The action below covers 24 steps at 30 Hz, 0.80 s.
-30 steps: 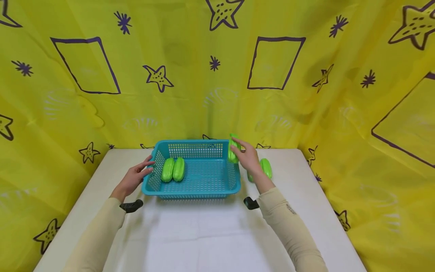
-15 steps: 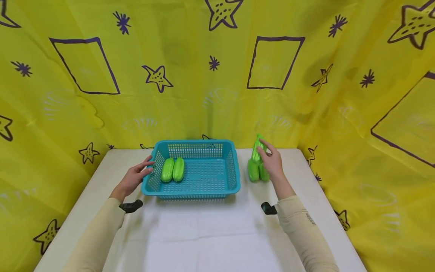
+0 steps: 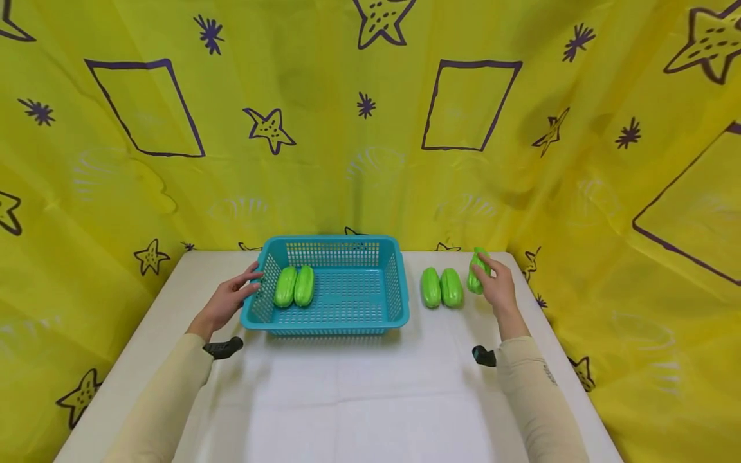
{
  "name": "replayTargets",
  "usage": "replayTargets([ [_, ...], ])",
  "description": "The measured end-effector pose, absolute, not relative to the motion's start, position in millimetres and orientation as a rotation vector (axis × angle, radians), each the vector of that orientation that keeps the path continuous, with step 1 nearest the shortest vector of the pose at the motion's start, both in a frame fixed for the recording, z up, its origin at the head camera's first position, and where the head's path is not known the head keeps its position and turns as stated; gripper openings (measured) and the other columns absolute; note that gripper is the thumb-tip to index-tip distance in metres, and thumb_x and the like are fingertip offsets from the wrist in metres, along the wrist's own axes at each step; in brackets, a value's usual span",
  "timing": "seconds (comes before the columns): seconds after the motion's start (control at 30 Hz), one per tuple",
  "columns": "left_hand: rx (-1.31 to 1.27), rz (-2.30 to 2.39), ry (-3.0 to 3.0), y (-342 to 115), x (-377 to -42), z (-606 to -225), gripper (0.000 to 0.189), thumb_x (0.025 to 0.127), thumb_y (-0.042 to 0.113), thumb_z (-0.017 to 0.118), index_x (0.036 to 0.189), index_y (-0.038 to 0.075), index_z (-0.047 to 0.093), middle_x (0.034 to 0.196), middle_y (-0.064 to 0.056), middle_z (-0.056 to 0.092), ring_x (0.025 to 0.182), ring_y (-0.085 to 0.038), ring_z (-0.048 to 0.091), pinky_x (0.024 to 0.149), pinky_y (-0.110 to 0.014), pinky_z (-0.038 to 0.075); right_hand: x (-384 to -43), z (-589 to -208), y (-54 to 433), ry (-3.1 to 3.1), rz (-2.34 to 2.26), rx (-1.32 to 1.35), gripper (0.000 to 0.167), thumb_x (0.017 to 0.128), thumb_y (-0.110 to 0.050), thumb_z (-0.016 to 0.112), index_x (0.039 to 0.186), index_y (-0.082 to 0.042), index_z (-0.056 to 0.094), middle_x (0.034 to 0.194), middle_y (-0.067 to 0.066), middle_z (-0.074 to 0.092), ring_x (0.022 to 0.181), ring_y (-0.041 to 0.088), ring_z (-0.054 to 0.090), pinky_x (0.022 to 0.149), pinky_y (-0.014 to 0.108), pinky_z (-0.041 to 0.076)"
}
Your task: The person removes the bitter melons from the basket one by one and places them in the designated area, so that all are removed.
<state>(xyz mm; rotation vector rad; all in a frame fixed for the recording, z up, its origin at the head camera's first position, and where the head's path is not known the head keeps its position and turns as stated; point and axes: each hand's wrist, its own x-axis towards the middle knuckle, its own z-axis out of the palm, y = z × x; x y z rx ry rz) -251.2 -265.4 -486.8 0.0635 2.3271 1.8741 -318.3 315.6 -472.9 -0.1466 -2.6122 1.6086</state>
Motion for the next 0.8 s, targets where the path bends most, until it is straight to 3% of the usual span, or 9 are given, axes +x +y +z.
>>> replayTargets([
  [0.33,0.097,1.873,2.357,-271.8,-259.9,-505.3,0.053,0.101,0.031,0.055,0.145,0.005,0.045,0.163,0.006,0.015,0.149,-0.03,0.007,0.109,-0.061,0.029,-322.9,-499.0,332.9,-2.786,1.531,-0.011,0.053,0.104,-0.024,0.05,0.15,-0.001,0.035,0.156,0.031,0.018,0.143,0.05,0.012,0.113,0.063,0.016],
  [0.8,0.13,1.877,2.36,-272.6,-258.4,-506.5,0.051,0.101,0.031,0.055,0.145,0.005,0.047,0.162,0.008,0.016,0.149,-0.029,0.009,0.109,-0.062,0.028,-329.2,-517.9,324.6,-2.931,1.49,-0.043,0.052,0.104,-0.024,0.049,0.15,-0.004,0.036,0.157,0.029,0.017,0.143,0.05,0.009,0.114,0.063,0.012],
])
